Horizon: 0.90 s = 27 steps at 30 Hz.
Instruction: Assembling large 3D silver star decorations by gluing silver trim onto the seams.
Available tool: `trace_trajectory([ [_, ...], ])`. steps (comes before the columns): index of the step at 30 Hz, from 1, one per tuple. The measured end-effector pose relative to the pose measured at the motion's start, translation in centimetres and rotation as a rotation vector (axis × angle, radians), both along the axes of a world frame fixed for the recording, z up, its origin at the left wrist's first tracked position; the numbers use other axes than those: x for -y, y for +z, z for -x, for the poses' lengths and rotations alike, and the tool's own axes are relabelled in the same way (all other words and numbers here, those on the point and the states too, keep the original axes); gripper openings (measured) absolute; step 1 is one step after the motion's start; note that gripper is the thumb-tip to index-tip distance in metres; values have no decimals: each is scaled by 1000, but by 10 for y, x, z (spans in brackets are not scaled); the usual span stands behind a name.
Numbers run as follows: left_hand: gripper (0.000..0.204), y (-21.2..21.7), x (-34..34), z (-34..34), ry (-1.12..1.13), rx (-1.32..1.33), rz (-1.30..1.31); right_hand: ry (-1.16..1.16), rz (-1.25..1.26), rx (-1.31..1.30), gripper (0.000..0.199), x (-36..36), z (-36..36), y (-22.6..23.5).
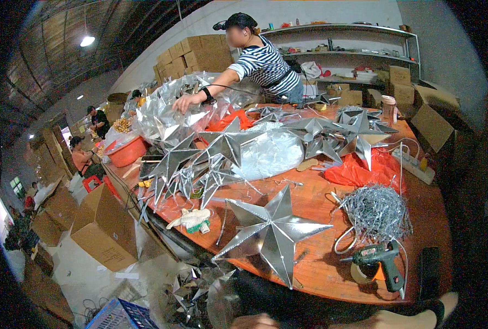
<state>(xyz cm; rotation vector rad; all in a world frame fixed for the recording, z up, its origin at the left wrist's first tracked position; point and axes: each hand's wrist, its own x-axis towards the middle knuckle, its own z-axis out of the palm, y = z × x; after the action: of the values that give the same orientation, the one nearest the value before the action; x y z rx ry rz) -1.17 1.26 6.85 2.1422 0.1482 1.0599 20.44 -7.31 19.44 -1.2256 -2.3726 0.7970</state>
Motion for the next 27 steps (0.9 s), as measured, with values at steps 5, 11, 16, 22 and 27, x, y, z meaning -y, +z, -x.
trace_trajectory([
  [5,28,10,13,-34,-28,-5,-84,-20,12,4,15,-8,1,-19],
  [11,14,3,20,-37,53,-36,-80,-94,-24,60,15,-6,0,-31],
  [16,8,-1,21,-37,71,-41,-25,-96,-108,30,16,-6,-1,-38],
  [22,11,-6,15,-32,52,48,77,-121,-81,-56,15,-4,-7,-36],
  [27,14,-11,1,-13,120,132,75,-152,-104,-120,12,-8,-9,-31],
])
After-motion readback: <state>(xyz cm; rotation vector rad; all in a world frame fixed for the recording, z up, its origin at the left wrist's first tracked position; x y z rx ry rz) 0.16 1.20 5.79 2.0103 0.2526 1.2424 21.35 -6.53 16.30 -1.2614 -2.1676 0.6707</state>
